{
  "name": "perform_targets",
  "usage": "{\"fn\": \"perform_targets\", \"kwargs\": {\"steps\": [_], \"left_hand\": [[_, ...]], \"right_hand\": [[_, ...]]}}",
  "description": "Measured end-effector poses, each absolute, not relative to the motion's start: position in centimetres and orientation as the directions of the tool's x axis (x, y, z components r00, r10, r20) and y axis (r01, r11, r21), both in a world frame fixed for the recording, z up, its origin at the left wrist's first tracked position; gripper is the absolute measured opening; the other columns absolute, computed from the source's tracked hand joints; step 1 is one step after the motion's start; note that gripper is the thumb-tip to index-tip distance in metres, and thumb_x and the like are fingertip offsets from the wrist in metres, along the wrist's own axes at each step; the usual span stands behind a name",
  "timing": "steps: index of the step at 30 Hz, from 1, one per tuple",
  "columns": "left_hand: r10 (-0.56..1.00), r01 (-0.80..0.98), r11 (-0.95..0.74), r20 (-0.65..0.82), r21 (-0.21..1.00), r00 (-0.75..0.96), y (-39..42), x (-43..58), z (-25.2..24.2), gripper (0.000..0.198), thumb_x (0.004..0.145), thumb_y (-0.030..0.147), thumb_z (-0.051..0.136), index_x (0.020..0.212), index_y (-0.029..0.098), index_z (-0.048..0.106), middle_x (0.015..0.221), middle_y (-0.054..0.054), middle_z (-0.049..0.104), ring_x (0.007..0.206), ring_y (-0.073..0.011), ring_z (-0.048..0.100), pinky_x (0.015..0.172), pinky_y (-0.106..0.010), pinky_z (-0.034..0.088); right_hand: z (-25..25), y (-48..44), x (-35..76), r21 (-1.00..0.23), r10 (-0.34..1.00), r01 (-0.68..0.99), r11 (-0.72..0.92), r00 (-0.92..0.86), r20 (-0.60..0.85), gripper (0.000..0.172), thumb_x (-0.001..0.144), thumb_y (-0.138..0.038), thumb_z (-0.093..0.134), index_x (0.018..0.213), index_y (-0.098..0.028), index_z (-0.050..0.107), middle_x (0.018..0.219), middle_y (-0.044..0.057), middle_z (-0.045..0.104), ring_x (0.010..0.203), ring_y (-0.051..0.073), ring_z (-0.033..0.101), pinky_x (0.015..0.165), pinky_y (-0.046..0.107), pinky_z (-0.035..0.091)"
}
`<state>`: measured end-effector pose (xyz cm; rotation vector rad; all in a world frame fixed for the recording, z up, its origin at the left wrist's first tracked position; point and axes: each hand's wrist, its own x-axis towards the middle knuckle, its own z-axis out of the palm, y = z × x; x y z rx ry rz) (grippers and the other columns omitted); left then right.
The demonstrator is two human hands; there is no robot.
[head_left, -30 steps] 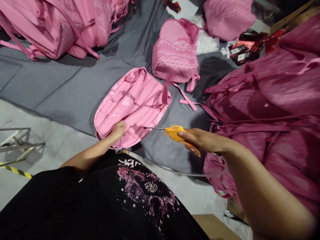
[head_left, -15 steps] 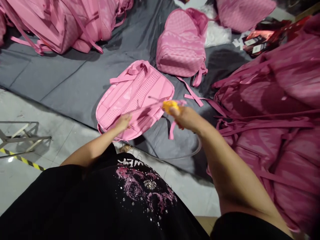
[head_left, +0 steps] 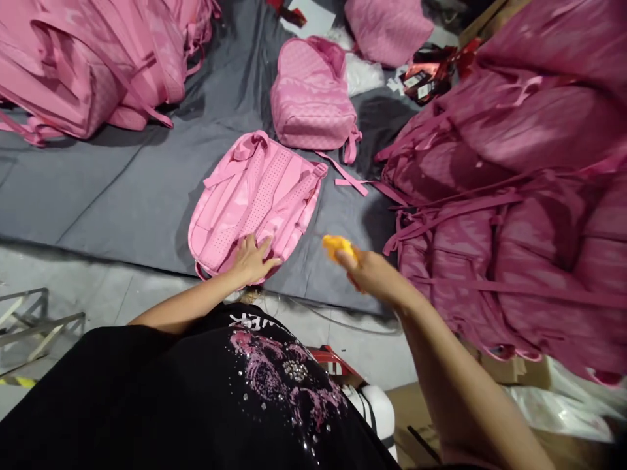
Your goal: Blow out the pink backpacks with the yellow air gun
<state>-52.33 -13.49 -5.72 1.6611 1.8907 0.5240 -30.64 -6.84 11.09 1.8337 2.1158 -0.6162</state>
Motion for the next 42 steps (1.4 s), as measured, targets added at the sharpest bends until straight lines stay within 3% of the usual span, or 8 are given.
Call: {"fn": "perform_targets", "kwargs": {"steps": [3,6,12,18,25,29,35,42], "left_hand": [[0.956,0.627,0.165,0.032,0.761,-0.290,-14.2,-57.7,-6.0,0.060,0.091,0.051,0.056,0.143,0.021,0.050,0.151,-0.017,0.039,0.144,-0.0394,0.030,0.118,-0.058,0.025],[0.770,0.135,0.389,-0.241,0.911,-0.590,-14.2,-62.9,-7.0,0.043,0.092,0.040,0.055,0.126,0.014,0.057,0.127,-0.016,0.059,0.126,-0.0291,0.055,0.110,-0.047,0.043],[0.596,-0.679,0.436,-0.755,0.590,-0.273,-13.0,-66.3,-7.4,0.043,0.099,0.031,0.042,0.136,0.009,0.045,0.131,-0.021,0.054,0.116,-0.0197,0.062,0.091,-0.026,0.057],[0.635,-0.754,0.504,-0.773,0.421,-0.008,-12.7,-65.9,-8.2,0.054,0.098,0.041,0.047,0.136,0.002,0.045,0.122,-0.023,0.056,0.107,-0.0200,0.063,0.081,-0.023,0.059],[0.715,-0.812,0.489,-0.679,0.320,0.163,-12.0,-65.6,-9.2,0.031,0.097,0.043,0.051,0.089,0.014,0.056,0.072,-0.002,0.058,0.053,-0.0101,0.055,0.040,-0.017,0.044],[0.765,-0.803,0.547,-0.530,0.237,0.365,-11.9,-66.2,-9.6,0.032,0.099,0.042,0.046,0.084,0.015,0.056,0.070,-0.001,0.061,0.046,-0.0078,0.052,0.036,-0.015,0.036],[0.819,-0.835,0.504,-0.430,0.220,0.381,-12.3,-66.4,-10.9,0.037,0.097,0.049,0.049,0.085,0.015,0.059,0.085,-0.006,0.071,0.066,-0.0153,0.068,0.051,-0.026,0.054],[0.811,-0.839,0.512,-0.425,0.185,0.402,-12.5,-65.6,-11.3,0.049,0.098,0.058,0.040,0.082,0.017,0.063,0.074,-0.002,0.071,0.053,-0.0100,0.062,0.041,-0.017,0.037]], "right_hand": [[8.9,-11.7,-30.9,-0.028,0.826,0.994,0.107,-0.104,-0.554,0.050,0.101,-0.056,0.033,0.110,-0.018,0.064,0.075,0.009,0.071,0.063,0.021,0.067,0.054,0.026,0.037],[5.9,-16.7,-32.1,0.071,0.835,0.990,0.118,-0.060,-0.547,0.044,0.103,-0.050,0.034,0.116,-0.020,0.062,0.088,0.012,0.074,0.081,0.026,0.071,0.059,0.027,0.038],[0.2,-21.9,-35.6,0.151,0.847,0.988,0.027,0.057,-0.528,0.041,0.105,-0.049,0.031,0.115,-0.020,0.058,0.090,0.013,0.075,0.086,0.029,0.073,0.064,0.030,0.043],[-3.2,-22.9,-37.1,0.128,0.885,0.991,-0.041,0.095,-0.456,0.040,0.105,-0.045,0.033,0.120,-0.016,0.056,0.091,0.014,0.075,0.086,0.027,0.074,0.065,0.029,0.044],[-4.4,-18.9,-39.5,-0.130,0.866,0.991,0.045,-0.103,-0.489,0.043,0.105,-0.049,0.031,0.124,-0.021,0.058,0.105,0.010,0.075,0.101,0.027,0.071,0.074,0.029,0.045],[-4.3,-18.4,-39.8,-0.053,0.893,0.993,0.109,-0.121,-0.434,0.042,0.104,-0.049,0.035,0.128,-0.022,0.056,0.102,0.010,0.075,0.098,0.026,0.071,0.074,0.029,0.045],[-4.9,-20.8,-38.1,0.180,0.918,0.980,-0.087,0.149,-0.366,0.039,0.105,-0.044,0.034,0.122,-0.016,0.056,0.091,0.013,0.074,0.084,0.024,0.073,0.066,0.027,0.043],[-6.0,-19.9,-38.0,0.116,0.916,0.975,-0.190,0.219,-0.337,0.040,0.105,-0.044,0.036,0.124,-0.015,0.055,0.094,0.013,0.074,0.087,0.024,0.072,0.067,0.027,0.042]]}}
